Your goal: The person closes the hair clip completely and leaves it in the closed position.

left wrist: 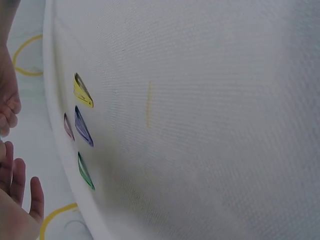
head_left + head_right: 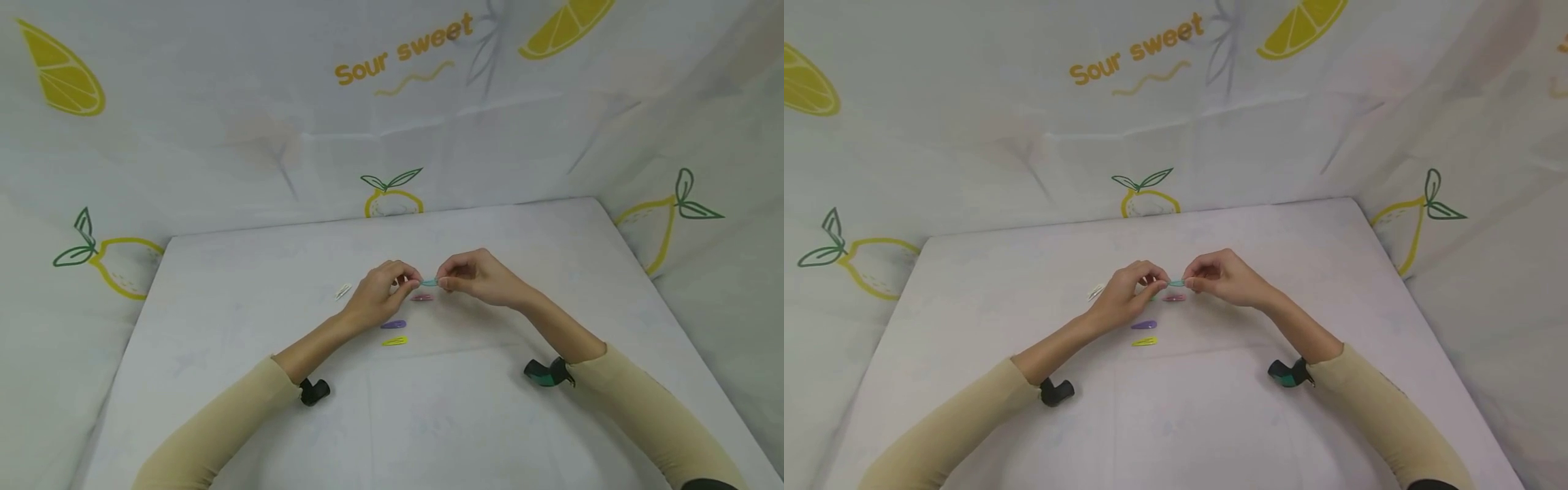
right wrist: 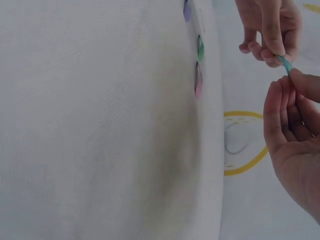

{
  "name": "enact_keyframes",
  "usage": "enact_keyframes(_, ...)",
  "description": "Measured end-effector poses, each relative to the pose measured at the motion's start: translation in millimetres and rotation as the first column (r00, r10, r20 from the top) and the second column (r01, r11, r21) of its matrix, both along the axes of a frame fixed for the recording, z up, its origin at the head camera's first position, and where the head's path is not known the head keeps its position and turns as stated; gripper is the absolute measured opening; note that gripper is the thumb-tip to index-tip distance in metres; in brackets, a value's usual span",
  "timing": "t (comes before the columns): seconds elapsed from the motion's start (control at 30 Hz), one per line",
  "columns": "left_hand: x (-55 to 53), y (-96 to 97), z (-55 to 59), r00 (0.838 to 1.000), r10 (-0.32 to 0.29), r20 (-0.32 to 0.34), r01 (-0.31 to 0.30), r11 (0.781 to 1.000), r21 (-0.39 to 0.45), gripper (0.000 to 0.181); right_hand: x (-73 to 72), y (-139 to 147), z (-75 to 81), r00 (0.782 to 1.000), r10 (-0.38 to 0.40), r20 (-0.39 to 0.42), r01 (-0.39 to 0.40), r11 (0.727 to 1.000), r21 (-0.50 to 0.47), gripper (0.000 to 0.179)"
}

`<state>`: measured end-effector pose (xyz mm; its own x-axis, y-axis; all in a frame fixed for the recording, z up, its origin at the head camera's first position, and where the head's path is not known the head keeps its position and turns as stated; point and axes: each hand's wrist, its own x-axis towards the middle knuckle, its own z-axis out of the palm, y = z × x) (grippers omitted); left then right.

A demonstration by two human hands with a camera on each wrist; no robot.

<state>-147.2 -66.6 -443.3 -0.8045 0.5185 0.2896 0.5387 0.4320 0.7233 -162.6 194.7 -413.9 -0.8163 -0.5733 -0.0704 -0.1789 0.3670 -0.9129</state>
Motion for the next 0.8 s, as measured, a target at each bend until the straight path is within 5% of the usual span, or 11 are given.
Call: enact_keyframes(0.8, -0.1, 2.0, -4.2, 0.998, 0.035, -0.042, -0.033, 0.998, 0.047, 0.014, 2.7, -1.0, -6.6, 0.998, -0.065, 0.021, 0.065, 0.998, -0.019, 0.009)
